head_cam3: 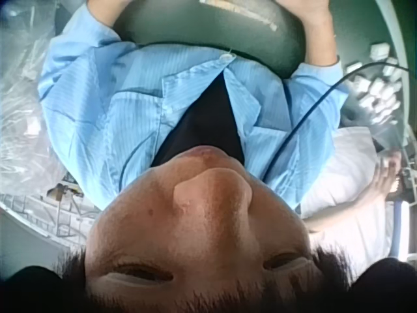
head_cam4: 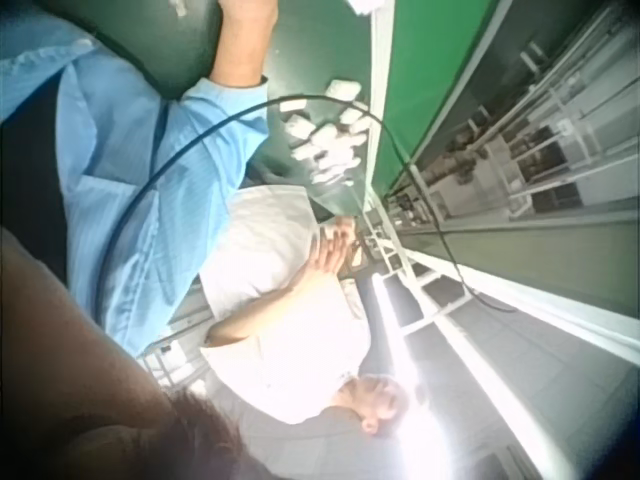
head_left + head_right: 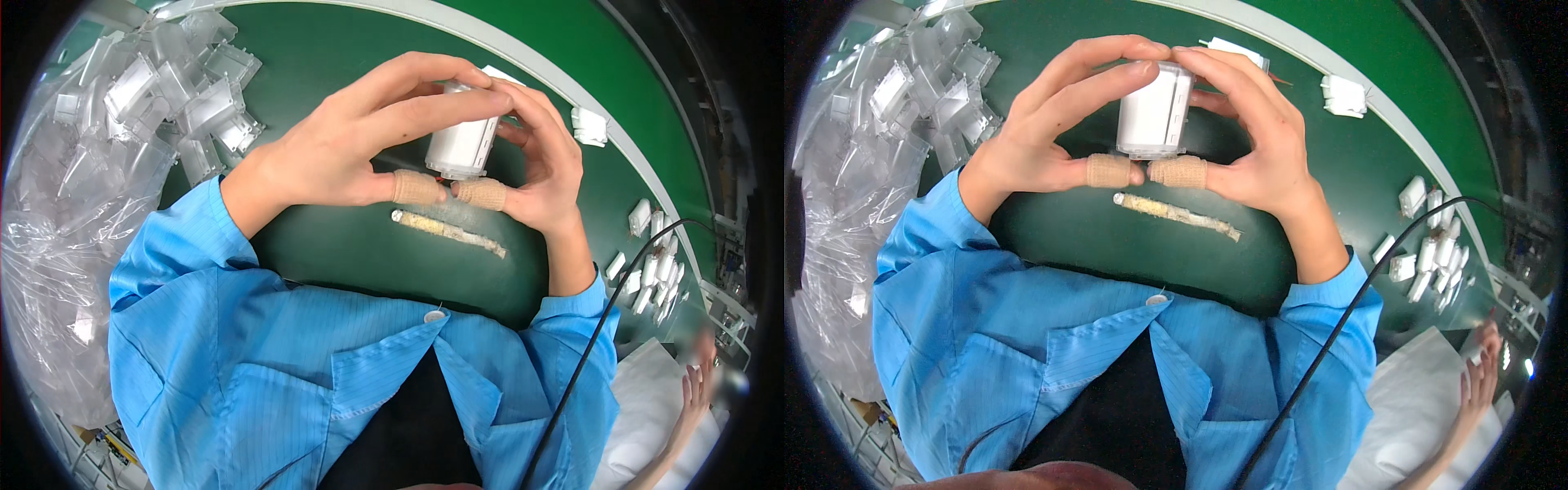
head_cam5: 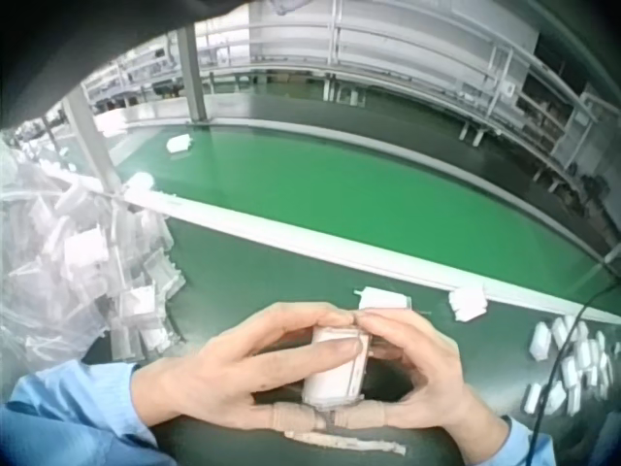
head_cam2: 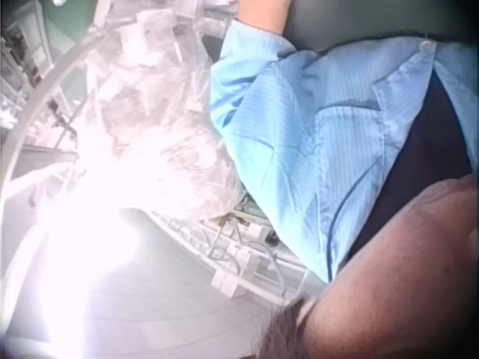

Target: The person assembles small electronic components into plastic housings using tweezers, connecting red wires to the components.

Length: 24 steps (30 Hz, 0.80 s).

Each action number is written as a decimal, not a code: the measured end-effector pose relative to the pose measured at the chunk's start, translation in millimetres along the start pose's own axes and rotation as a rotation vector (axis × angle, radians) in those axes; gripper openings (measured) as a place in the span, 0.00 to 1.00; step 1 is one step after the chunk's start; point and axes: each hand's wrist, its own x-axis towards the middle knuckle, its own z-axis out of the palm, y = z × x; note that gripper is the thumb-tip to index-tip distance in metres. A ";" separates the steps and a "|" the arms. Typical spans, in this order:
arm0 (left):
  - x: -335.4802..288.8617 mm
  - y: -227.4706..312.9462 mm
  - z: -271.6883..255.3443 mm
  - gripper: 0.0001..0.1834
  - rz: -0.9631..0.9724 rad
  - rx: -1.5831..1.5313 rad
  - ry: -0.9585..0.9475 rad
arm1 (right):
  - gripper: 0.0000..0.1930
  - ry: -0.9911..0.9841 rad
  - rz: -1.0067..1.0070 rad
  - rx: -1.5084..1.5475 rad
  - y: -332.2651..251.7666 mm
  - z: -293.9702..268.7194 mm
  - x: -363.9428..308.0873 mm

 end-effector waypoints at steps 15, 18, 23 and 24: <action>-7.4 -7.8 18.8 0.36 -0.146 -0.149 0.186 | 0.40 0.002 -0.089 -0.222 -7.7 -8.1 6.8; -9.5 -7.8 21.1 0.35 -0.142 -0.154 0.209 | 0.39 0.016 -0.072 -0.209 -9.6 -6.2 8.0; -8.7 -6.7 21.2 0.34 -0.106 -0.106 0.214 | 0.38 0.018 -0.091 -0.214 -9.3 -3.4 6.5; -7.5 -6.9 20.3 0.34 -0.067 -0.055 0.193 | 0.37 0.024 -0.103 -0.220 -9.4 -3.3 5.7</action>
